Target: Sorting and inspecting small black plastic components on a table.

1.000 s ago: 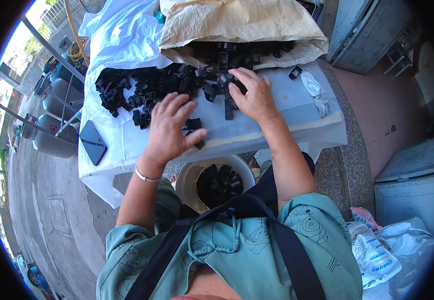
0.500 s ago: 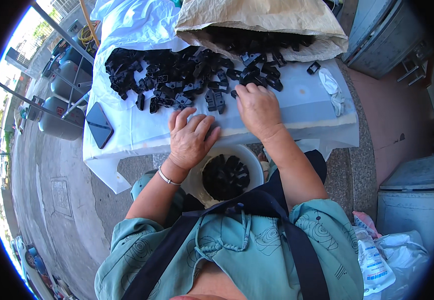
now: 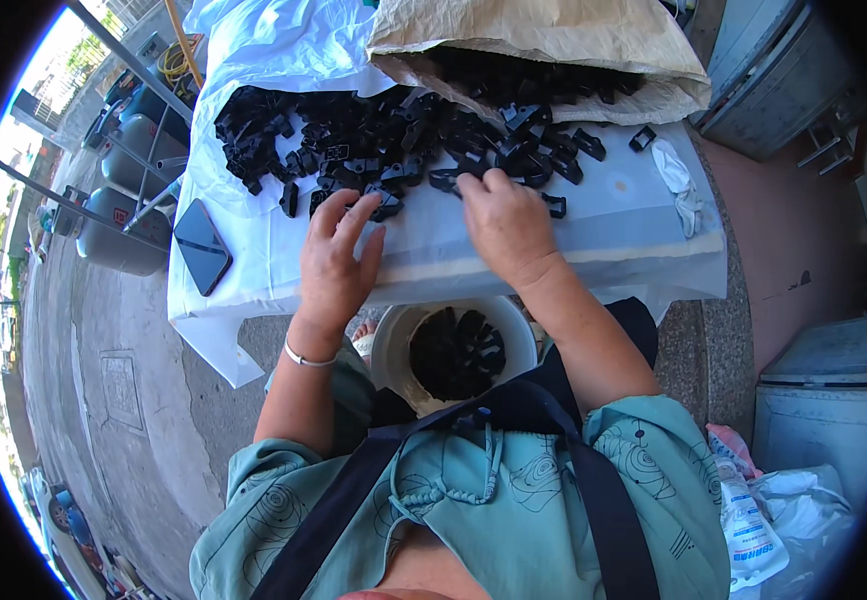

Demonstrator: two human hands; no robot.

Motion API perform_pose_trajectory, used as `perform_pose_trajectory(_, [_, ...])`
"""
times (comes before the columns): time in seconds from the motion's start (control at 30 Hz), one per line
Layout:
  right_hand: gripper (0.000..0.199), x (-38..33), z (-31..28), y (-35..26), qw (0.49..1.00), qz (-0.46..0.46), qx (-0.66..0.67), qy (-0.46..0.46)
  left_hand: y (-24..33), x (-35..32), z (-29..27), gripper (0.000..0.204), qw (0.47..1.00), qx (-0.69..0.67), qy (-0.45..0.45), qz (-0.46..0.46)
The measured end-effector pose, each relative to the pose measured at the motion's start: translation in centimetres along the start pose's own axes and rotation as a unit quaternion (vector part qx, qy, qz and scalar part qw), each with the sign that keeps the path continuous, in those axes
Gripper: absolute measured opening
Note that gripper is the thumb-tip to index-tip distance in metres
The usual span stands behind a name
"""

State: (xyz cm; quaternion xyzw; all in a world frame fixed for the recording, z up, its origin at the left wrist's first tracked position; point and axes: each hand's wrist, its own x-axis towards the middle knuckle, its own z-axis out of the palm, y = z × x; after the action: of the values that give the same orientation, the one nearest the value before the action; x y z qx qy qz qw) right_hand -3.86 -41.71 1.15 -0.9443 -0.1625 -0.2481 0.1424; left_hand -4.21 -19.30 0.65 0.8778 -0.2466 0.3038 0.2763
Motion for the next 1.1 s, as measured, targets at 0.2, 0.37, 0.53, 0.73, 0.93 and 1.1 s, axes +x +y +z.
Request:
perform_pose_trajectory(0.2, [0.031, -0.7, 0.0, -0.9, 0.994, -0.097, 0.027, -0.031, -0.3, 0.8, 1.9, 0.043, 0.999, 0.004, -0.036, -0.039])
perform_pose_trajectory(0.37, [0.036, -0.9, -1.1, -0.7, 0.981, -0.154, 0.116, -0.033, 0.8, -0.4, 1.0, 0.037, 0.986, -0.072, -0.080, -0.130])
perform_pose_trajectory(0.53, [0.041, -1.2, -1.3, 0.2, 0.982, -0.077, 0.140, -0.099, 1.1, -0.4, 1.0, 0.036, 0.989, -0.099, -0.033, -0.107])
perform_pose_trajectory(0.73, [0.040, -1.1, -1.1, 0.4, 0.976, -0.059, 0.182, -0.104, 2.3, -0.6, 0.9, 0.051, 0.996, -0.027, -0.077, -0.047])
perform_pose_trajectory(0.93, [0.038, -0.7, -0.3, -1.1, 0.938, -0.159, 0.305, -0.037, 0.9, -0.3, 0.9, 0.073, 0.970, -0.187, -0.135, -0.072])
perform_pose_trajectory(1.1, [0.038, -0.9, 0.5, -2.1, 0.959, -0.173, 0.218, -0.050, 0.3, -0.4, 0.9, 0.076, 0.963, -0.212, -0.147, -0.071])
